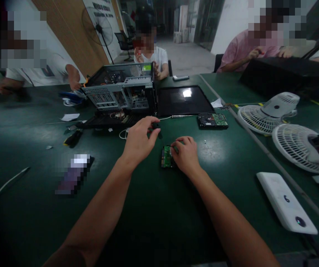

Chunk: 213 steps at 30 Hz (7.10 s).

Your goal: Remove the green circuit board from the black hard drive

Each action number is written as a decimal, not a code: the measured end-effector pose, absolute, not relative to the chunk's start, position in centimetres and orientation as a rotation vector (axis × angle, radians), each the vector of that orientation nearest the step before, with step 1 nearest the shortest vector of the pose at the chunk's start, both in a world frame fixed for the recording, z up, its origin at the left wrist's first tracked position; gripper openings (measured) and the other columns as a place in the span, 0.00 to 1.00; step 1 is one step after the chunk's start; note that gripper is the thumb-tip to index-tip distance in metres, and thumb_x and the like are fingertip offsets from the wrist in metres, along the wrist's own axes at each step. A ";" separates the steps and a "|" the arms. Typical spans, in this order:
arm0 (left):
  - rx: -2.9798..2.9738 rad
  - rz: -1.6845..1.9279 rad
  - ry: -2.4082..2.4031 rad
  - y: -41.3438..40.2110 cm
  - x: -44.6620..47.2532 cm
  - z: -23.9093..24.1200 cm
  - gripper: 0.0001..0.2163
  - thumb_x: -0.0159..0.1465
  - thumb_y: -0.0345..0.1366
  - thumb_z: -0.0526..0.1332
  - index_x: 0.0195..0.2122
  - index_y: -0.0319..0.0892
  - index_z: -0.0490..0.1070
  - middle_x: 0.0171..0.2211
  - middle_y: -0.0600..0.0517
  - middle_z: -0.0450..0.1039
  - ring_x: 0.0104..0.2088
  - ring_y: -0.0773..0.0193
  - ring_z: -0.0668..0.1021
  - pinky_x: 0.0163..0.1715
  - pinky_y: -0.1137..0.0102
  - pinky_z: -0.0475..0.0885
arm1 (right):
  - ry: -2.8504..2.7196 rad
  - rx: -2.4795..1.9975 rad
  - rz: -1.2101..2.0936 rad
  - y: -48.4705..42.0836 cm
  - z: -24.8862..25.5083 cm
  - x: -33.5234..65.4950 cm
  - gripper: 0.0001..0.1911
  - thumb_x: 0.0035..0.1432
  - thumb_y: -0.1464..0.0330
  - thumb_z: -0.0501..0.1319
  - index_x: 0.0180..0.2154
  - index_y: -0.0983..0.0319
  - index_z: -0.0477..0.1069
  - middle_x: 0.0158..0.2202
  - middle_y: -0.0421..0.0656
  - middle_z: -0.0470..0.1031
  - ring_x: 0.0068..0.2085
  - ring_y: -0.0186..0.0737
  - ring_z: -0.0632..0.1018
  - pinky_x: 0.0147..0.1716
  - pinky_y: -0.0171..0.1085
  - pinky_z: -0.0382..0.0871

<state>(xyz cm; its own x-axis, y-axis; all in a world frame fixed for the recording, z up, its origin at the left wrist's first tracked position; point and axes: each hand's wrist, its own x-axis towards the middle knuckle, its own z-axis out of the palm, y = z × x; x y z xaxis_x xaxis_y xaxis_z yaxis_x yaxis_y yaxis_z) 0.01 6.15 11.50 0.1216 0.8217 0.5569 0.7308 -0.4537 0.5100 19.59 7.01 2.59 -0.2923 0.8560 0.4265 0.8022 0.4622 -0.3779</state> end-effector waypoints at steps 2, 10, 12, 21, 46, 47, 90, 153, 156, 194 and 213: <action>2.268 1.251 1.589 6.1 -0.1 11.6 0.13 0.67 0.25 0.61 0.50 0.45 0.69 0.46 0.48 0.76 0.45 0.57 0.79 0.47 0.61 0.76 | -2.161 -1.385 0.133 7.6 2.4 18.8 0.07 0.64 0.66 0.62 0.39 0.56 0.80 0.49 0.49 0.76 0.55 0.56 0.69 0.52 0.54 0.63; 2.256 1.253 1.590 6.1 -0.3 11.7 0.12 0.67 0.25 0.61 0.50 0.46 0.69 0.46 0.49 0.76 0.45 0.58 0.78 0.46 0.61 0.76 | -2.201 -1.447 0.154 8.9 1.6 17.9 0.06 0.63 0.67 0.62 0.36 0.57 0.78 0.48 0.49 0.77 0.54 0.57 0.68 0.49 0.54 0.63; 2.252 1.255 1.596 6.1 -0.3 11.7 0.12 0.67 0.25 0.61 0.50 0.46 0.69 0.45 0.49 0.76 0.44 0.58 0.78 0.46 0.61 0.76 | -2.223 -1.457 0.156 9.0 1.7 17.8 0.06 0.64 0.68 0.61 0.36 0.57 0.78 0.48 0.49 0.77 0.54 0.57 0.68 0.49 0.54 0.63; 2.253 1.243 1.592 6.1 -0.2 11.6 0.13 0.67 0.25 0.61 0.50 0.46 0.69 0.46 0.48 0.76 0.44 0.58 0.78 0.46 0.61 0.76 | -2.320 -1.423 0.152 9.4 1.5 18.1 0.07 0.65 0.69 0.58 0.38 0.58 0.76 0.51 0.50 0.75 0.56 0.58 0.67 0.50 0.55 0.61; 2.223 1.221 1.592 6.3 -0.1 11.5 0.15 0.67 0.26 0.62 0.54 0.44 0.68 0.49 0.47 0.76 0.46 0.56 0.79 0.49 0.58 0.76 | -1.977 -2.049 0.011 4.2 1.9 18.4 0.41 0.64 0.45 0.53 0.63 0.71 0.63 0.55 0.69 0.68 0.54 0.72 0.71 0.48 0.60 0.65; 2.218 1.226 1.594 6.3 -0.1 11.5 0.15 0.67 0.26 0.62 0.54 0.44 0.68 0.49 0.47 0.76 0.46 0.56 0.79 0.49 0.59 0.77 | -1.976 -2.037 -0.012 4.2 1.8 18.0 0.41 0.64 0.45 0.53 0.64 0.70 0.62 0.56 0.69 0.67 0.55 0.72 0.71 0.48 0.61 0.65; 2.258 1.197 1.563 7.2 0.3 9.9 0.14 0.68 0.26 0.62 0.54 0.44 0.70 0.51 0.46 0.77 0.49 0.56 0.80 0.53 0.57 0.75 | -2.118 -1.665 0.074 6.8 0.0 20.7 0.42 0.61 0.40 0.56 0.63 0.65 0.68 0.65 0.60 0.65 0.61 0.63 0.71 0.57 0.55 0.65; 2.270 1.338 1.662 6.7 0.3 10.5 0.07 0.68 0.29 0.64 0.44 0.43 0.80 0.42 0.49 0.79 0.43 0.61 0.81 0.48 0.64 0.77 | -1.857 -1.720 0.089 6.3 -1.1 20.6 0.45 0.54 0.38 0.62 0.62 0.62 0.65 0.55 0.58 0.70 0.56 0.63 0.67 0.54 0.56 0.60; 2.294 1.281 1.675 6.6 0.4 10.7 0.05 0.68 0.29 0.64 0.43 0.42 0.78 0.43 0.49 0.81 0.45 0.59 0.81 0.49 0.62 0.77 | -1.851 -1.717 0.098 6.4 -1.2 20.6 0.45 0.54 0.39 0.62 0.61 0.63 0.66 0.55 0.59 0.71 0.55 0.63 0.67 0.53 0.57 0.60; 2.297 1.472 1.626 7.1 1.1 9.2 0.10 0.65 0.34 0.69 0.36 0.42 0.67 0.45 0.47 0.76 0.47 0.58 0.79 0.44 0.63 0.79 | -1.858 -1.700 0.078 6.4 -1.3 20.5 0.41 0.55 0.39 0.61 0.58 0.62 0.67 0.53 0.57 0.71 0.55 0.62 0.68 0.52 0.55 0.60; 2.322 1.313 1.686 6.6 1.3 10.1 0.03 0.67 0.31 0.65 0.41 0.43 0.72 0.44 0.48 0.72 0.47 0.57 0.76 0.48 0.61 0.74 | -1.868 -1.724 0.071 6.4 -1.1 20.4 0.40 0.55 0.40 0.62 0.58 0.62 0.67 0.54 0.57 0.71 0.55 0.62 0.68 0.52 0.54 0.60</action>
